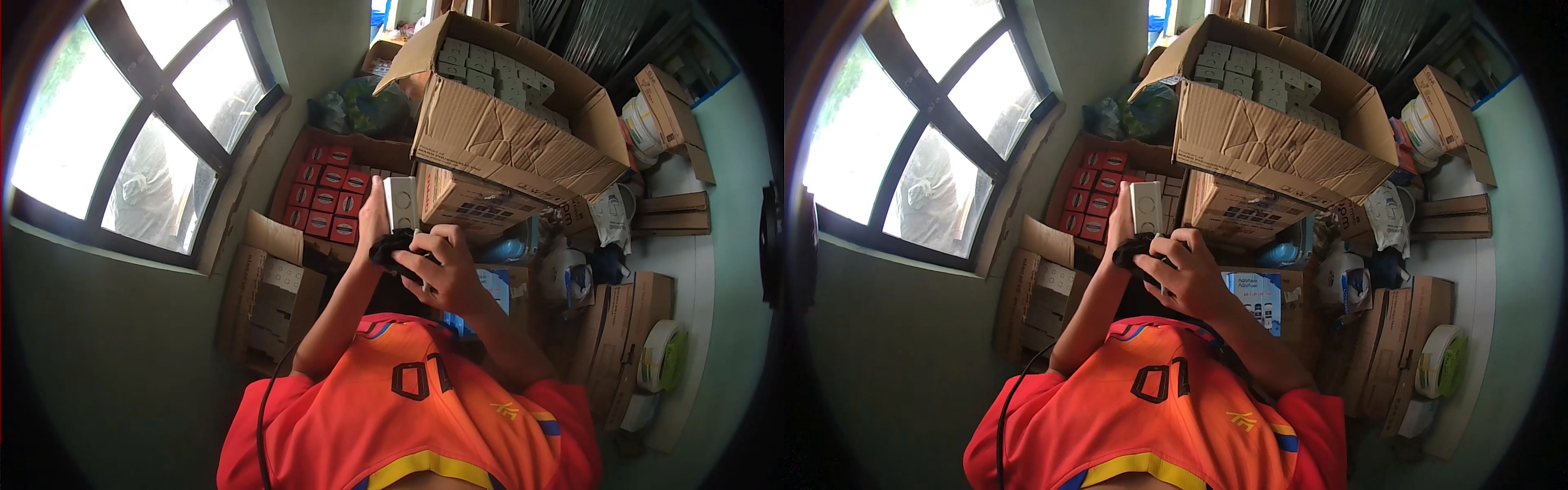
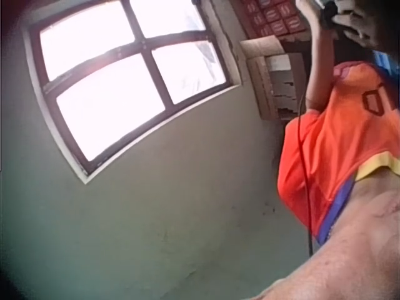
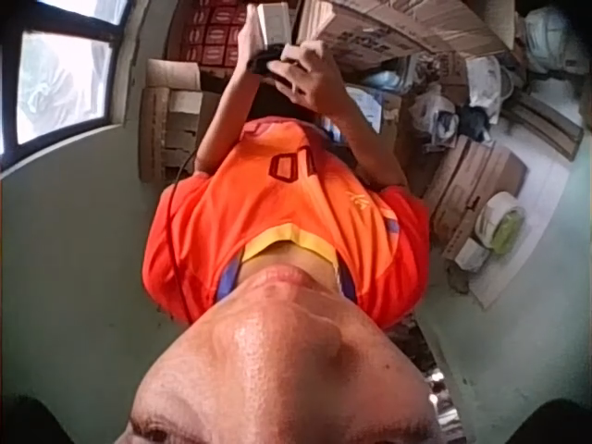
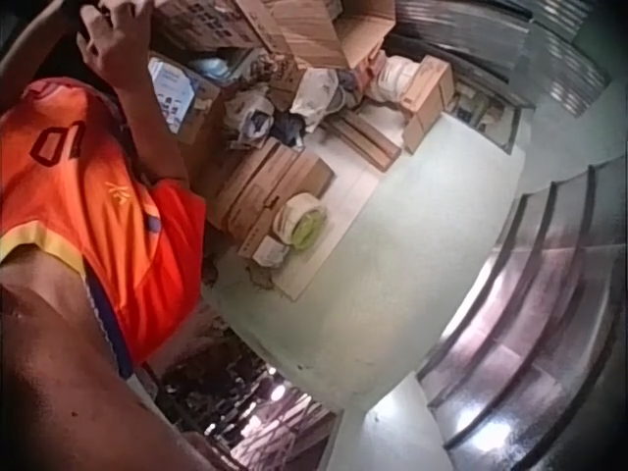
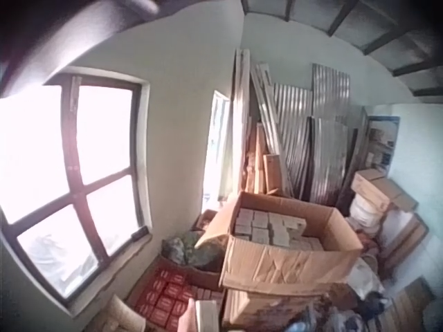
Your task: Picking up and inspecting electrical switch or outlet boxes from a large cardboard shipping box.
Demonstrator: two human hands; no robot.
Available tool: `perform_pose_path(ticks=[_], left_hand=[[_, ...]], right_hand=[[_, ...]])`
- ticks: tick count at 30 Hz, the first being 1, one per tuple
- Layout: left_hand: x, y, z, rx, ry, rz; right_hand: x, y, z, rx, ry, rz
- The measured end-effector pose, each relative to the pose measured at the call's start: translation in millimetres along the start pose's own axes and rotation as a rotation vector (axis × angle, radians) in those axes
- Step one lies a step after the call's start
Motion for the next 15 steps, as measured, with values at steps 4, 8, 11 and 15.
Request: perform_pose_path(ticks=[4,8,11,15], left_hand=[[-9,16,11,0.001,-0.146,0.189],[-9,15,0,-0.152,-0.076,0.117],[-10,20,-19,0.155,0.155,0.168],[-22,28,17,-0.058,-0.152,0.176]], right_hand=[[8,-27,-32,0.141,0.336,-0.223],[5,-12,16,-0.055,-0.047,-0.067],[7,-13,2,-0.027,0.040,-0.041],[3,-37,-30,-0.080,0.285,-0.237]])
Point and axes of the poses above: each hand's wrist, its own x-axis towards the middle knuckle, its own y-axis out of the palm, z = x × y, the point moved 10 cm from there along x, towards the middle knuckle, and after that the axes turned 12 degrees about y, right-handed, at the moved point
